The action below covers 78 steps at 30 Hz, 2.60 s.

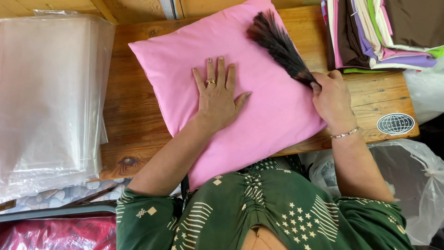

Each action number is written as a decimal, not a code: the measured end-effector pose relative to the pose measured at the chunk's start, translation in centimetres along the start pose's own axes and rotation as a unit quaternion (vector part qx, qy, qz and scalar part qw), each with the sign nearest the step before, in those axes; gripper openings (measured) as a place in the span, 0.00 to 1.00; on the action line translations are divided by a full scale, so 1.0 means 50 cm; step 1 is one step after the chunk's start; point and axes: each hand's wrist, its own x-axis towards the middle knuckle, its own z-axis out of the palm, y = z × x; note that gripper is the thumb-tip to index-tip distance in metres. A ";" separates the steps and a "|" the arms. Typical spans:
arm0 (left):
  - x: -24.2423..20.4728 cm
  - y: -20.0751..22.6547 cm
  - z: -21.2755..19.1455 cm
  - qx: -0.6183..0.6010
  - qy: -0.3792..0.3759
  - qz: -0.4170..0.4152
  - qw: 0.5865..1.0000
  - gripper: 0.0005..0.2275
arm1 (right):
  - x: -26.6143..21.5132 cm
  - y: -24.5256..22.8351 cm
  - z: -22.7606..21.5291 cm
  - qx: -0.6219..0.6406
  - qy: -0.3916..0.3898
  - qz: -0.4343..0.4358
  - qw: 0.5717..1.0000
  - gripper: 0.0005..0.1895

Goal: Brushing a pink pillow with a feather duster and smoothing it by hand on a wooden workbench.

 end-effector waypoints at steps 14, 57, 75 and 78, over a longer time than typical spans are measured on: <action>0.001 -0.019 0.067 -0.010 0.023 0.011 1.000 0.35 | -0.008 -0.173 -0.068 -0.020 -0.042 -0.115 0.992 0.21; 0.020 -0.094 -0.029 -0.160 -0.048 0.116 0.979 0.16 | -0.127 -0.182 -0.209 -0.039 -0.195 -0.177 0.964 0.23; -0.009 -0.069 0.000 -0.019 -0.044 0.018 0.999 0.32 | 0.052 -0.128 -0.065 0.012 -0.159 -0.052 0.986 0.38; -0.004 -0.069 0.012 -0.013 -0.026 0.011 1.000 0.33 | 0.049 -0.104 -0.025 0.034 -0.092 -0.077 0.992 0.35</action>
